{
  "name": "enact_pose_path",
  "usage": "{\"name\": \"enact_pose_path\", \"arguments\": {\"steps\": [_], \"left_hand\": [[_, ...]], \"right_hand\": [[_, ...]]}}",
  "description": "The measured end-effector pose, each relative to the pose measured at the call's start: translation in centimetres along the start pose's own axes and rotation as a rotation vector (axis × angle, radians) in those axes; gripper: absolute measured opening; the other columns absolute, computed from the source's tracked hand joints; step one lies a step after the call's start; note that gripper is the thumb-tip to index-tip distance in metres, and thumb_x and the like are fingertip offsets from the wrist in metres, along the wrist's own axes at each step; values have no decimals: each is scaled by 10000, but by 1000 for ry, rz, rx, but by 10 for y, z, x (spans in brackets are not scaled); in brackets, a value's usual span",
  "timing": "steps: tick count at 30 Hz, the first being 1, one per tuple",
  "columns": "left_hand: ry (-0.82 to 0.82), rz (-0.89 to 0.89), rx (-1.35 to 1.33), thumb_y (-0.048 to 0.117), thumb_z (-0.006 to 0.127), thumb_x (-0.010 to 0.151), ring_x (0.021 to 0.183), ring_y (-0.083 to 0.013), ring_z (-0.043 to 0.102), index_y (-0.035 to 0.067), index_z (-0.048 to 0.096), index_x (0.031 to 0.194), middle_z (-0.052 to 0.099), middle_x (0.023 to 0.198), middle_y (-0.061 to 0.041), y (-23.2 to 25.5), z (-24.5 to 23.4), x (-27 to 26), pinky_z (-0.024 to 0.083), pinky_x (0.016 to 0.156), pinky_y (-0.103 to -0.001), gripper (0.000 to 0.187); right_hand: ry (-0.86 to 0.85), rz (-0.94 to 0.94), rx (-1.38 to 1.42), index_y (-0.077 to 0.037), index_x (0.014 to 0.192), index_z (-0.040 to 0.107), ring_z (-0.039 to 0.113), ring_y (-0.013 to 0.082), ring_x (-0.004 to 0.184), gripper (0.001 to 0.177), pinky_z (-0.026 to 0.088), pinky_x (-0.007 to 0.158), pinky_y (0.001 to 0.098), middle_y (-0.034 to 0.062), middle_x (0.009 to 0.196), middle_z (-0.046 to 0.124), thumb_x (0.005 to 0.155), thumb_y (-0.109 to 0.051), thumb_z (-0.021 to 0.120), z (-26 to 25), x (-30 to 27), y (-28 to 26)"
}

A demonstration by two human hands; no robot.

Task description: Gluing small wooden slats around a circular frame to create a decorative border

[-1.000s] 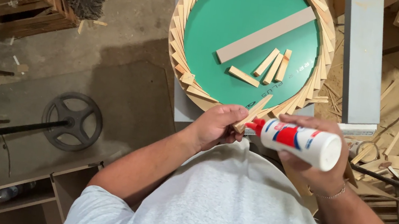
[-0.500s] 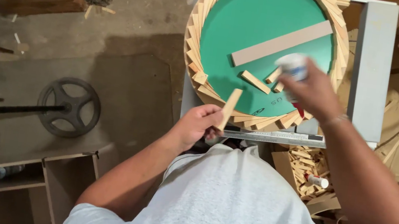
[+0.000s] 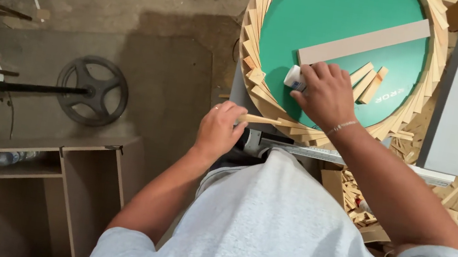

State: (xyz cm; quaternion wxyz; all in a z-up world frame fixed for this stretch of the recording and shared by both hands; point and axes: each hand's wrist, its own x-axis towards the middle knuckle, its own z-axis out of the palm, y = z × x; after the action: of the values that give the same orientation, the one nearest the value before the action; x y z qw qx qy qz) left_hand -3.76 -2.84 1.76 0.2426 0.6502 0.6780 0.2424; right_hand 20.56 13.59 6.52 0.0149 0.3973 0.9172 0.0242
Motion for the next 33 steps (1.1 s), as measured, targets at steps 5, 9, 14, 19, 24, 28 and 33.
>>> {"name": "enact_pose_path", "arguments": {"steps": [5, 9, 14, 19, 24, 28, 33], "left_hand": [[4, 85, 66, 293, 786, 814, 942, -242, 685, 247, 690, 1089, 632, 971, 28, 5, -1, 19, 599, 813, -378, 294], [-48, 147, 46, 299, 793, 812, 952, -245, 682, 244, 695, 1095, 634, 974, 25, 13, -13, 38, 594, 817, -387, 305], [44, 174, -140, 304, 822, 803, 953, -340, 696, 173, 701, 1102, 670, 964, -74, 17, -20, 61, 571, 823, -460, 349], [185, 44, 44, 409, 845, 761, 866, -343, 682, 136, 676, 1013, 619, 882, -63, 14, -17, 88, 561, 763, -476, 408], [218, -39, 215, 420, 875, 640, 844, -346, 669, 132, 619, 891, 566, 846, -58, 13, 3, 95, 567, 700, -474, 460], [218, -82, 224, 434, 842, 647, 837, -341, 653, 149, 582, 829, 532, 840, -39, 11, 10, 97, 570, 680, -472, 426], [212, -124, 168, 376, 841, 636, 845, -369, 652, 140, 596, 866, 547, 856, -62, 13, -10, 81, 569, 683, -515, 411]], "right_hand": [[195, -223, 457, -203, 937, 684, 615, 292, 828, 188, 520, 721, 425, 28, 825, 576, 843, -338, 774, -7, -36, -28], [231, -173, 412, -182, 900, 657, 619, 252, 761, 118, 528, 677, 377, 24, 767, 564, 905, -270, 737, 11, -57, -37], [220, -2, 361, -180, 875, 635, 635, 244, 757, 129, 551, 674, 368, 18, 753, 552, 929, -241, 734, 15, -66, -37], [196, 34, 373, -168, 861, 642, 642, 246, 747, 117, 550, 671, 356, 15, 738, 560, 946, -209, 711, 9, -72, -39], [214, 56, 378, -173, 859, 656, 648, 245, 757, 113, 552, 674, 346, 18, 742, 578, 952, -193, 717, 2, -77, -38], [223, 71, 410, -170, 839, 633, 655, 249, 752, 148, 559, 675, 346, 22, 738, 591, 949, -207, 724, 10, -81, -35], [219, 84, 396, -161, 823, 596, 658, 247, 749, 178, 559, 666, 351, 26, 720, 576, 933, -207, 728, 15, -83, -34]]}}
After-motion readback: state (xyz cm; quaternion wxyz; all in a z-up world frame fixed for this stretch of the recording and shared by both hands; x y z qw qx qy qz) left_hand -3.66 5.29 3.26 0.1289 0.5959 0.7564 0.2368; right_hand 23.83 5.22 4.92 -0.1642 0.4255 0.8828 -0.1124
